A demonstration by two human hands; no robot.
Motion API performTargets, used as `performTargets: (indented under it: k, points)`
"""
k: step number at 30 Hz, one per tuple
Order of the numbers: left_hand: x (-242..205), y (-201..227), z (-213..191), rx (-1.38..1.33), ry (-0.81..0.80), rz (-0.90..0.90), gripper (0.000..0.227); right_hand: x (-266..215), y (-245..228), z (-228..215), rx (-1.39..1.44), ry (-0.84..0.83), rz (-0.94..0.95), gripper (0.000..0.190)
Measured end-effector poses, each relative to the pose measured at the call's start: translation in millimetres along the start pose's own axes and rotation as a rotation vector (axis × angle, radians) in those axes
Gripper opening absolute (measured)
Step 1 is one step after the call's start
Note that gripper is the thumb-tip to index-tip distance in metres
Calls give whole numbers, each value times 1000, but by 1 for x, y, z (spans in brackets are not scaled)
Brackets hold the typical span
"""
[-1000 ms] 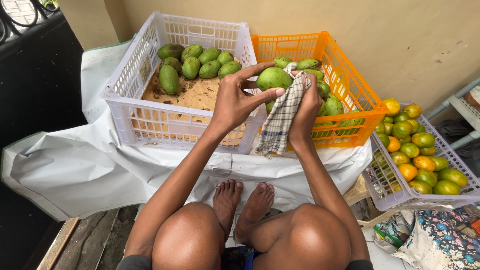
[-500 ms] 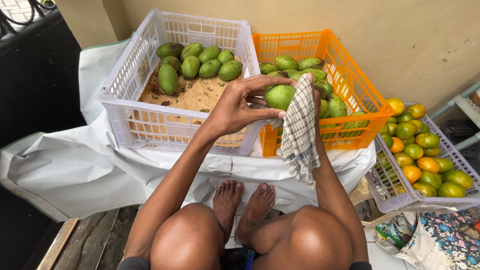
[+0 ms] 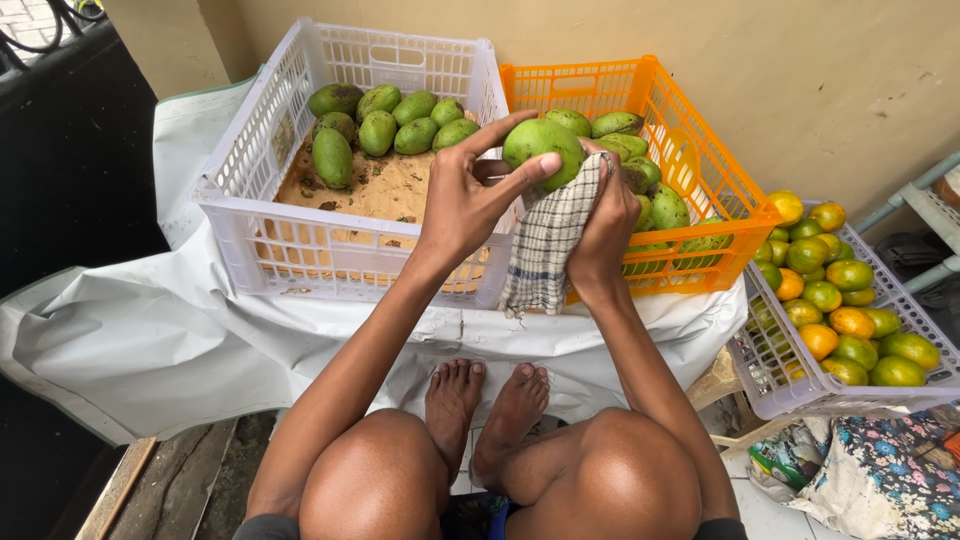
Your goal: A person wipes individual mangoes with a cloth and transfers them from one crate to another for cleaning and sorting.
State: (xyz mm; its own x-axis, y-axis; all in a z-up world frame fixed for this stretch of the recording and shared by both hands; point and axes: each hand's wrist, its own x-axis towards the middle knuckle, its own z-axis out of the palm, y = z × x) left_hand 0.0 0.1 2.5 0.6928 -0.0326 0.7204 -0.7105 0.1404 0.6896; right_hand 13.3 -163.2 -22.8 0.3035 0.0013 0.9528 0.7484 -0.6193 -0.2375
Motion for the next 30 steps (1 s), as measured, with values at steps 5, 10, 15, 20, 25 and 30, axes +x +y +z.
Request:
performTargets:
  k: [5, 10, 15, 20, 25, 30]
  points:
    - [-2, 2, 4, -55, 78, -6, 53, 1, -10, 2, -3, -69, -70, 34]
    - [-1, -1, 4, -144, 19, 4, 57, -1, -14, -3, 15, -158, -136, 43]
    - [-5, 25, -2, -91, -243, 59, 55, -4, 11, -2, 321, -131, 111, 62]
    - [-10, 6, 0, -129, -268, 54, 57, -5, 5, -9, 334, -143, 771, 84]
    - [-10, 11, 2, -111, -248, 74, 56, 6, -35, -2, 370, -91, 709, 71]
    - [-8, 4, 8, -133, -64, 26, 59, 6, -26, -3, 265, 25, 444, 61]
